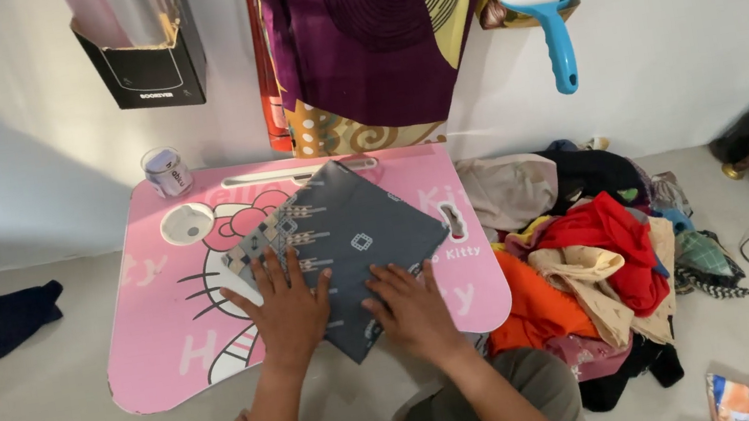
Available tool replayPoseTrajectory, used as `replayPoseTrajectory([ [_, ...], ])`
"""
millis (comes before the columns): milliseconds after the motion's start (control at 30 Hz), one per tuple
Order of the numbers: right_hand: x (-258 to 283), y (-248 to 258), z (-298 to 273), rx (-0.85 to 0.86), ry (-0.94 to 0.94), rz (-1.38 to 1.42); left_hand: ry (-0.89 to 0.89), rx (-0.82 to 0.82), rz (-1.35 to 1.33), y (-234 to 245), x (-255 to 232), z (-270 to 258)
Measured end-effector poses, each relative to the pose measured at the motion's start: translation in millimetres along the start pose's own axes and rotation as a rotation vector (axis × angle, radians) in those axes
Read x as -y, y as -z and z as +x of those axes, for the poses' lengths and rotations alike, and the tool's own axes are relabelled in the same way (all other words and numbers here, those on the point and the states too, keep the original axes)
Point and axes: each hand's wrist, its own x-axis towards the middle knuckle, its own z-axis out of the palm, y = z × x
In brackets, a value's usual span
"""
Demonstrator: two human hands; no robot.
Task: Folding a patterned cloth and cleaning it with a lint roller on a small table.
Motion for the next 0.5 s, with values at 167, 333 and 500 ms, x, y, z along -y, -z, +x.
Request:
replayPoseTrajectory([
  [167,-42,20,30,0.147,-0.171,-0.020,0.054,0.506,-0.091,94,-12,-13],
  [333,-77,12,60,0.161,-0.157,-0.085,-0.017,0.548,-0.088,104,-32,-44],
  [500,-28,35,38,-0.018,-0.088,-0.023,-0.092,0.476,-0.343,129,-12,-30],
])
